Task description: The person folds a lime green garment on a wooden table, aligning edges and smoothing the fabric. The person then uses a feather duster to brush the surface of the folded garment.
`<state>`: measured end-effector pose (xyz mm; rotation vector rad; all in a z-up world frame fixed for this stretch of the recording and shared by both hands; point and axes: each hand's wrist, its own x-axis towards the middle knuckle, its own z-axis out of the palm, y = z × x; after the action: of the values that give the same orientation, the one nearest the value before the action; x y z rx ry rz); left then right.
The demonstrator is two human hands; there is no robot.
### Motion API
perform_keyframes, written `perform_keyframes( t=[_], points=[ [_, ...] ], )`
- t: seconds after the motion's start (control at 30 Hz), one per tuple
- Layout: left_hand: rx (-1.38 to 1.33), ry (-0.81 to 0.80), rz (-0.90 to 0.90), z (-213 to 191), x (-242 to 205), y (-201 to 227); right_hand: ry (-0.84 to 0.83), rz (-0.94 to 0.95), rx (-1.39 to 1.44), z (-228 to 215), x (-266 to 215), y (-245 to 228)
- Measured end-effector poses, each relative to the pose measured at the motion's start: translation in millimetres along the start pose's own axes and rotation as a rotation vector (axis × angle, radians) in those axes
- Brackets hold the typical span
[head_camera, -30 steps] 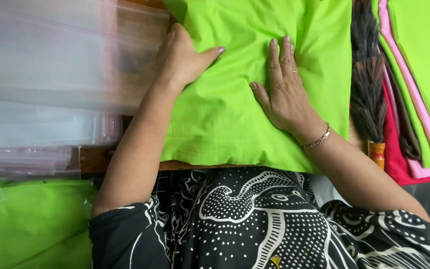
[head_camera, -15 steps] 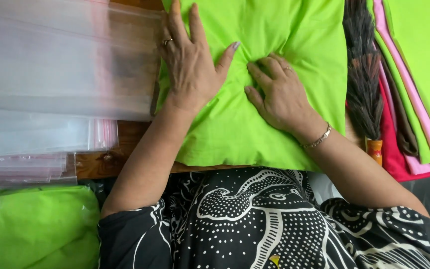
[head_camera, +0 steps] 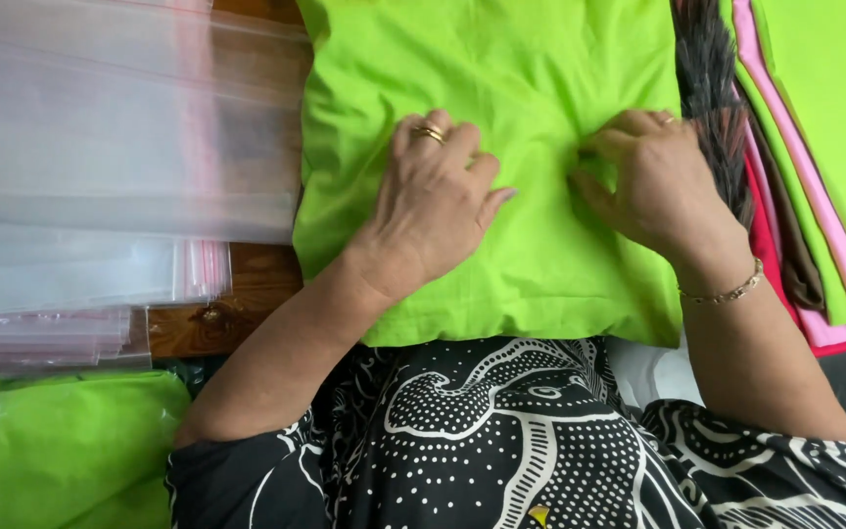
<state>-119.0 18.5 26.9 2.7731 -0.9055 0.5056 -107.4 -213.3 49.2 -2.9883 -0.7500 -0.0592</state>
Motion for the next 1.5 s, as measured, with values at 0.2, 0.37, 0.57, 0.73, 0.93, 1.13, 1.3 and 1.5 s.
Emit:
perform_keyframes(
  t=[0.2, 0.37, 0.57, 0.73, 0.93, 1.13, 1.3, 1.5],
  points=[
    [-0.084, -0.406, 0.124, 21, 6, 36, 0.119, -0.142, -0.049, 66, -7, 13],
    [-0.157, -0.348, 0.183, 38, -9, 38, 0.085, -0.153, 0.319, 74, 6, 49],
    [-0.201, -0.485, -0.135, 31, 24, 0, 0.136, -0.125, 0.405, 76, 8, 41],
    [-0.192, -0.485, -0.099, 40, 32, -2, 0.193, -0.090, 0.272, 86, 6, 37],
    [-0.326, -0.396, 0.009, 38, 24, -5, 0.200, -0.027, 0.222, 79, 12, 25],
    [-0.210, -0.519, -0.304, 25, 56, 34, 0.208, -0.143, 0.247, 53, 4, 4],
    [-0.058, -0.475, -0.342, 59, 68, 30, 0.150, -0.098, 0.324, 53, 2, 12],
    [-0.272, -0.469, -0.233, 43, 53, 15, -0.002, 0.120, 0.620, 32, 6, 14]
  ],
)
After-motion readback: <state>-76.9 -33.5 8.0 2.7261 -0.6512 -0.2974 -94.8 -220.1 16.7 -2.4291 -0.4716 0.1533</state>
